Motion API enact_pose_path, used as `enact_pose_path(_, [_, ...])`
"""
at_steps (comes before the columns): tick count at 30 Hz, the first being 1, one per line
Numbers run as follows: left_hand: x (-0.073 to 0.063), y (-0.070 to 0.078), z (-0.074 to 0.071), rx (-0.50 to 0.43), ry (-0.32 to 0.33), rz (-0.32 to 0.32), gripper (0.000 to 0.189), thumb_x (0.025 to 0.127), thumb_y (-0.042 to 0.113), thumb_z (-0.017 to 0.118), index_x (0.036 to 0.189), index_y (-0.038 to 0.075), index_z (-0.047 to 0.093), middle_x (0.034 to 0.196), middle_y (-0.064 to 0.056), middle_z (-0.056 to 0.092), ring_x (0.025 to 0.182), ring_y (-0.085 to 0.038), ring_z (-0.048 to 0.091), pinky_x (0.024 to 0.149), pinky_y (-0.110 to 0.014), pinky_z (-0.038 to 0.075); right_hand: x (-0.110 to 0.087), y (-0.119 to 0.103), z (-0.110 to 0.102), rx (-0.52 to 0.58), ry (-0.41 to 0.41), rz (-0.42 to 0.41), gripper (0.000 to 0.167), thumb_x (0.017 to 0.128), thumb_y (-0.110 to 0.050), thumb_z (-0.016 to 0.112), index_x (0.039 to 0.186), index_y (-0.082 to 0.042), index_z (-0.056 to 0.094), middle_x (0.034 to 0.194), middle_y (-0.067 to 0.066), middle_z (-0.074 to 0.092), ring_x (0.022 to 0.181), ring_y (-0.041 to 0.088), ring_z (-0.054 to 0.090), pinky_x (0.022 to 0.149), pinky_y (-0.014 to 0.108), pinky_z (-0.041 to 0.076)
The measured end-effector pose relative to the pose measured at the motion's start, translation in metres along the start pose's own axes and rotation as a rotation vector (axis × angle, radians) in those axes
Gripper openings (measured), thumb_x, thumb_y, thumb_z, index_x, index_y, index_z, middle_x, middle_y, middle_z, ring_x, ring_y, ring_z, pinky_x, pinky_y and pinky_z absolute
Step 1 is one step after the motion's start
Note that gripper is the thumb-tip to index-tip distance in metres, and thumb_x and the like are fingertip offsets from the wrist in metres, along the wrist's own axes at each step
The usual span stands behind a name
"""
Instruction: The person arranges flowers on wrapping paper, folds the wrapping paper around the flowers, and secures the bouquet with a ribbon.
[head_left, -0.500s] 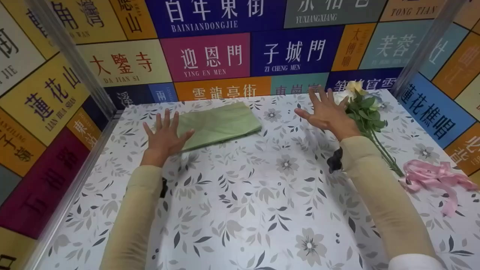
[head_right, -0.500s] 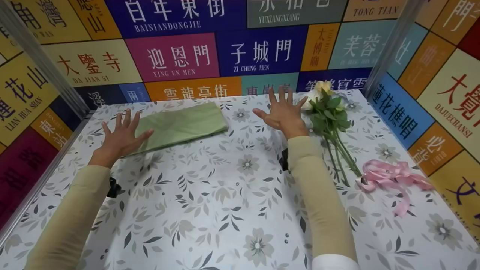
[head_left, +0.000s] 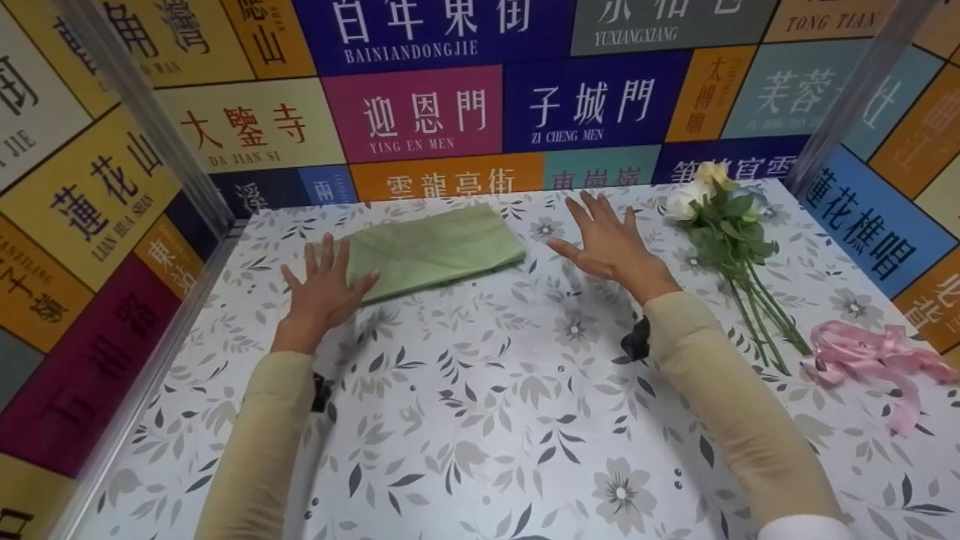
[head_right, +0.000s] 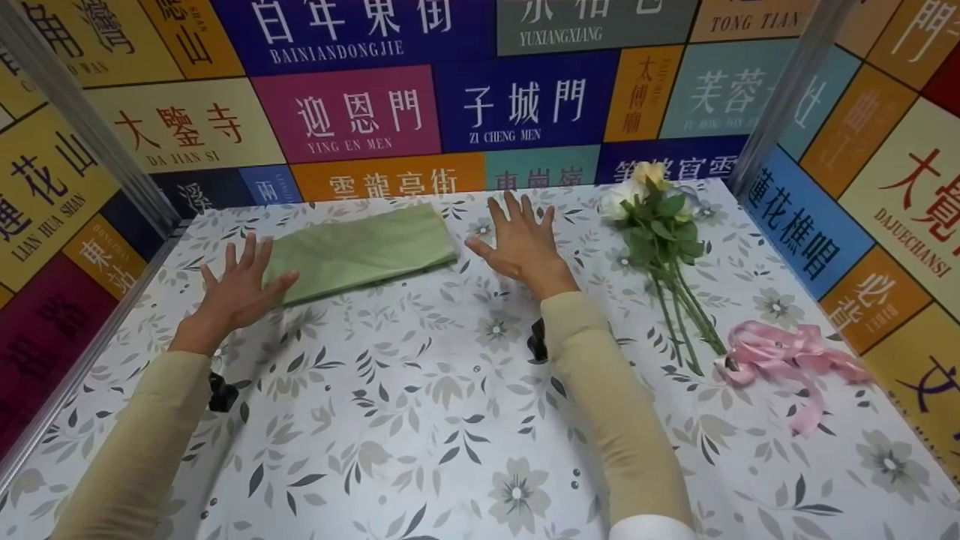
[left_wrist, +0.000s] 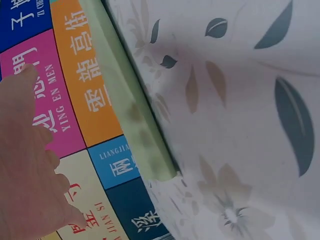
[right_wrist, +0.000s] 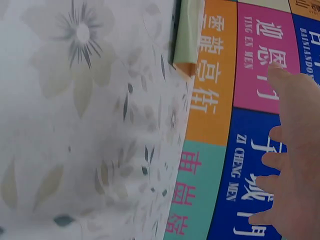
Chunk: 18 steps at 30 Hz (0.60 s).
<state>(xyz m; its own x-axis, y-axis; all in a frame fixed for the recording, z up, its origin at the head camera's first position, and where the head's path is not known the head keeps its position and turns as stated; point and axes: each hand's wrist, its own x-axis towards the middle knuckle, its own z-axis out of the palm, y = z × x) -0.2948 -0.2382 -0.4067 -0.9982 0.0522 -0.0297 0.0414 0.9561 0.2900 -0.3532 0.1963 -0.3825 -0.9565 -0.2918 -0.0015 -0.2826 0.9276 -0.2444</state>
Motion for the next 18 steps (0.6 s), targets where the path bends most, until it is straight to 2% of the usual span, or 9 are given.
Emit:
enact_pose_path(7, [0.000,-0.010,0.008,-0.044,-0.043,0.004,0.073,0.108,0.051,0.026,0.161,0.007,0.003,0.168,-0.020,-0.010,0.154,-0.044,-0.010,0.114,-0.077,-0.009,0.009,-0.021,0.020,-0.008,-0.022,-0.043,0.083,0.100,-0.064,0.038,0.163,-0.017,0.010,0.170,0.012,0.005,0.157,0.038,0.003,0.121,0.068,0.008])
enact_pose_path(12, [-0.001,-0.018,0.011,-0.070,-0.078,0.000,0.063,0.111,0.037,0.022,0.160,0.002,0.006,0.167,-0.025,-0.005,0.154,-0.048,-0.005,0.116,-0.075,-0.003,0.013,-0.037,0.039,0.057,-0.087,-0.085,0.080,0.103,-0.051,0.047,0.163,-0.014,0.008,0.171,0.010,-0.001,0.158,0.036,-0.001,0.123,0.065,0.010])
enact_pose_path(18, [0.000,-0.024,0.016,-0.120,-0.104,0.010,0.061,0.111,0.030,0.025,0.160,-0.001,0.006,0.166,-0.028,-0.004,0.153,-0.049,-0.004,0.120,-0.069,-0.001,0.019,-0.052,0.060,0.099,-0.089,-0.111,0.076,0.104,-0.043,0.050,0.163,-0.016,0.011,0.171,0.006,0.001,0.158,0.031,-0.003,0.124,0.061,0.011])
